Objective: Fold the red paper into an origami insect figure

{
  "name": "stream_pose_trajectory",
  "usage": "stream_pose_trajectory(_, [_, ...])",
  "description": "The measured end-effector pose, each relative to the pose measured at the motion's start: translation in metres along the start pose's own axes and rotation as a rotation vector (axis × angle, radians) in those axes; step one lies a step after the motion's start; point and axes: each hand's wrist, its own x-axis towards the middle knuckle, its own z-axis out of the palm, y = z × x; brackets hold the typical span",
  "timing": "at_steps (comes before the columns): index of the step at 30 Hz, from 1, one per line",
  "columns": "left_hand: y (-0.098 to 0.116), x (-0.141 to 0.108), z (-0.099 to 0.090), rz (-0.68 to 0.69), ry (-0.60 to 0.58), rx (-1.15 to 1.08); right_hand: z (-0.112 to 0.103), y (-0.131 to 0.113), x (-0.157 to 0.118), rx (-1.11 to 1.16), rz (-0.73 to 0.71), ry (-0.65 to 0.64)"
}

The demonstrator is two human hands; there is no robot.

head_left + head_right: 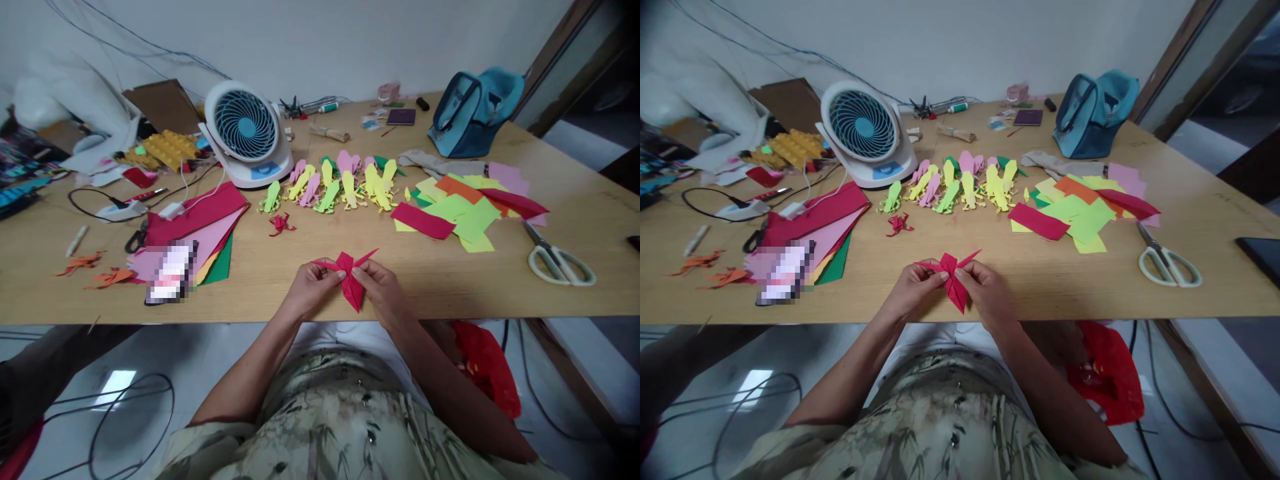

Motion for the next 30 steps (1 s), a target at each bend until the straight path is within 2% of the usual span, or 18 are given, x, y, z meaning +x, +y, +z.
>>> stream_pose_trajectory(8, [0.0, 0.004, -0.002, 0.041, 0.014, 0.064, -0.001, 0.008, 0.005, 0.047, 0.023, -0.008])
stream_pose_trajectory(15, [0.002, 0.001, -0.004, 0.098, -0.007, 0.09, 0.0, 0.001, 0.002, 0.143, 0.041, -0.065])
stream_pose_trajectory(21, [0.002, 0.006, 0.0, 0.024, 0.035, 0.031, 0.002, 0.001, 0.006, 0.171, 0.079, -0.071])
stream_pose_trajectory(30, [0.003, 0.013, -0.002, -0.069, 0.042, 0.098, -0.005, -0.001, 0.011, -0.056, -0.045, -0.038])
